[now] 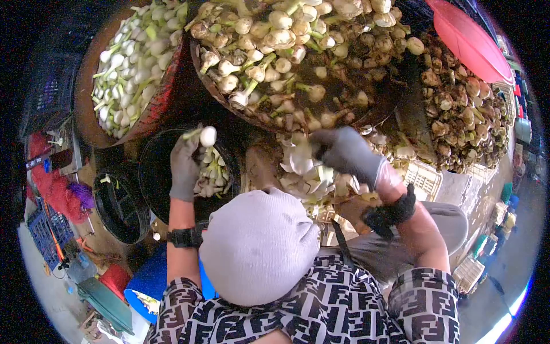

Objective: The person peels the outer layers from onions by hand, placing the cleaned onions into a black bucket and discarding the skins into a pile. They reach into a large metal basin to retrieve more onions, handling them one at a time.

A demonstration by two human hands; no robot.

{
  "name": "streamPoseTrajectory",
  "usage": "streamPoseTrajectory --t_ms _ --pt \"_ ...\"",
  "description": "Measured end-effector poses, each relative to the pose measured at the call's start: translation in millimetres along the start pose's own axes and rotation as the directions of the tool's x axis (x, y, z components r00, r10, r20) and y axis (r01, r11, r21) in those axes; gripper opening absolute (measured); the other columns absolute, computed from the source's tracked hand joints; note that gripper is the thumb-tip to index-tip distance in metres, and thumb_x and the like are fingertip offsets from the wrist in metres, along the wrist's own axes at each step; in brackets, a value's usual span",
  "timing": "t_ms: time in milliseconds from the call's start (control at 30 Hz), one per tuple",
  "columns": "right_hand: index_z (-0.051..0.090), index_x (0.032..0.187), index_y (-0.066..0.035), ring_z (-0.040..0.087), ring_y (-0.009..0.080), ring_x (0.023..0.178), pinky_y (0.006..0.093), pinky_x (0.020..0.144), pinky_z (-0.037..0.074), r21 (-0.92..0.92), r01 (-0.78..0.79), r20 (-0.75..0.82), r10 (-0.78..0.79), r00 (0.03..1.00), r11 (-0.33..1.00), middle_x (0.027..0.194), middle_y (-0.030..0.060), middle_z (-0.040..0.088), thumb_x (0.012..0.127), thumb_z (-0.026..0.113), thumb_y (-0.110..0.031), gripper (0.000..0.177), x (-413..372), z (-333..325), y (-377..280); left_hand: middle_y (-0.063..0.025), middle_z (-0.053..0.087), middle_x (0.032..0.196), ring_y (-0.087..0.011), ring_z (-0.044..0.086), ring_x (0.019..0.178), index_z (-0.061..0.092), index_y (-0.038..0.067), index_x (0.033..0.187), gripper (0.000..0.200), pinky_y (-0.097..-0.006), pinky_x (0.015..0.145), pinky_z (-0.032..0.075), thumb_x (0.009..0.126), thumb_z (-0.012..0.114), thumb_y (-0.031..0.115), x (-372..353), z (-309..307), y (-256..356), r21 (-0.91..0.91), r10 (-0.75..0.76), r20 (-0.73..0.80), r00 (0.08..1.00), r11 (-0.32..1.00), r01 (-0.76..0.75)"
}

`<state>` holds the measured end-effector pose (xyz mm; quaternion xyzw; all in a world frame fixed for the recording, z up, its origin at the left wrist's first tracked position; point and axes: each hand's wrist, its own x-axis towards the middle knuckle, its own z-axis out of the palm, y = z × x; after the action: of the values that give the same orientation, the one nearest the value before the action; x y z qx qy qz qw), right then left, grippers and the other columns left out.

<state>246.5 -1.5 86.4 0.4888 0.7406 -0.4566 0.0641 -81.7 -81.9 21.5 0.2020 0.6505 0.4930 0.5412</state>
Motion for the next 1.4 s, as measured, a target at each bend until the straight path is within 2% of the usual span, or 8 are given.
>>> streamPoseTrajectory --t_ms 167,267,367,600,767,867,933,1400 --pt "0.062 0.094 -0.011 0.062 0.0301 0.076 0.0369 0.069 0.049 -0.167 0.062 -0.168 -0.09 0.982 0.984 0.082 0.0146 0.063 0.07 0.058 -0.013 0.025 99.3 -16.2 21.2 -0.0075 0.06 0.075 -0.0116 0.057 0.069 0.062 0.003 0.095 0.02 -0.0237 0.058 0.045 0.079 0.06 0.014 -9.5 -73.0 -42.3 0.894 0.234 -0.077 0.969 0.447 -0.037" --pt "0.059 0.102 -0.007 0.06 0.0333 0.083 0.0394 0.074 0.047 -0.346 0.126 -0.021 -0.142 0.99 0.93 0.09 0.0172 0.063 0.068 0.056 -0.011 0.035 171.9 7.3 47.3 -0.0066 0.06 0.075 -0.0115 0.058 0.068 0.062 0.003 0.095 0.017 -0.0225 0.057 0.044 0.08 0.059 0.011 -19.4 -55.8 -29.5 0.563 -0.081 -0.239 0.968 0.801 0.205" --pt "0.055 0.104 -0.003 0.059 0.0365 0.088 0.0417 0.078 0.046 -0.42 0.189 0.158 -0.134 0.978 0.887 0.092 0.0188 0.062 0.066 0.055 -0.012 0.039 212.1 41.1 68.8 -0.0065 0.06 0.08 -0.0112 0.057 0.066 0.061 0.003 0.095 0.017 -0.0223 0.057 0.044 0.08 0.059 0.011 -13.3 -39.7 -28.5 0.568 -0.033 -0.126 0.991 0.817 0.1" --pt "0.061 0.085 -0.002 0.058 0.0394 0.079 0.0418 0.071 0.046 -0.453 0.139 0.226 -0.037 0.973 0.881 0.084 0.0212 0.061 0.068 0.052 -0.016 0.024 188.6 18.4 54.9 -0.0069 0.06 0.095 -0.0171 0.057 0.082 0.059 0.004 0.103 0.028 -0.0283 0.075 0.046 0.076 0.064 0.008 -0.6 38.4 28.1 0.567 0.446 0.222 0.867 0.664 -0.487" --pt "0.06 0.089 0.001 0.058 0.0218 0.067 0.0325 0.064 0.047 0.221 0.115 0.201 -0.161 0.966 0.968 0.075 0.0106 0.061 0.074 0.056 -0.019 0.025 121.6 -12.4 21.8 -0.0114 0.046 0.123 -0.027 0.05 0.111 0.05 0.007 0.118 0.052 -0.0335 0.09 0.042 0.068 0.066 0.002 8.0 100.5 48.6 0.501 0.46 0.552 0.695 0.483 -0.718" --pt "0.06 0.096 0.001 0.058 0.0089 0.072 0.0246 0.064 0.048 0.55 0.284 0.027 -0.356 0.934 0.786 0.079 0.0034 0.062 0.081 0.057 -0.016 0.023 77.3 -27.7 -20.8 -0.0124 0.048 0.124 -0.0282 0.049 0.112 0.05 0.007 0.119 0.056 -0.0331 0.093 0.041 0.066 0.067 0.001 15.2 110.4 35.3 0.464 0.449 0.599 0.663 0.481 -0.744" --pt "0.059 0.099 0.001 0.058 0.0098 0.075 0.0247 0.066 0.048 0.892 0.001 0.054 -0.11 0.992 0.452 0.086 0.0033 0.061 0.082 0.059 -0.019 0.026 69.6 -16.1 -25.6 -0.0123 0.051 0.122 -0.0263 0.051 0.111 0.05 0.006 0.118 0.055 -0.0321 0.093 0.041 0.066 0.067 0.001 14.0 112.7 34.1 0.466 0.427 0.528 0.734 0.576 -0.671" --pt "0.062 0.091 -0.002 0.05 0.0031 0.06 0.0204 0.049 0.041 0.859 0.081 -0.202 0.189 0.961 0.505 0.073 -0.0026 0.059 0.083 0.063 -0.019 0.018 65.7 22.8 -30.1 -0.0125 0.056 0.115 -0.0253 0.054 0.107 0.051 0.007 0.116 0.048 -0.0319 0.092 0.04 0.071 0.069 0.011 7.9 119.5 13.5 0.431 0.453 0.48 0.751 0.623 -0.652"
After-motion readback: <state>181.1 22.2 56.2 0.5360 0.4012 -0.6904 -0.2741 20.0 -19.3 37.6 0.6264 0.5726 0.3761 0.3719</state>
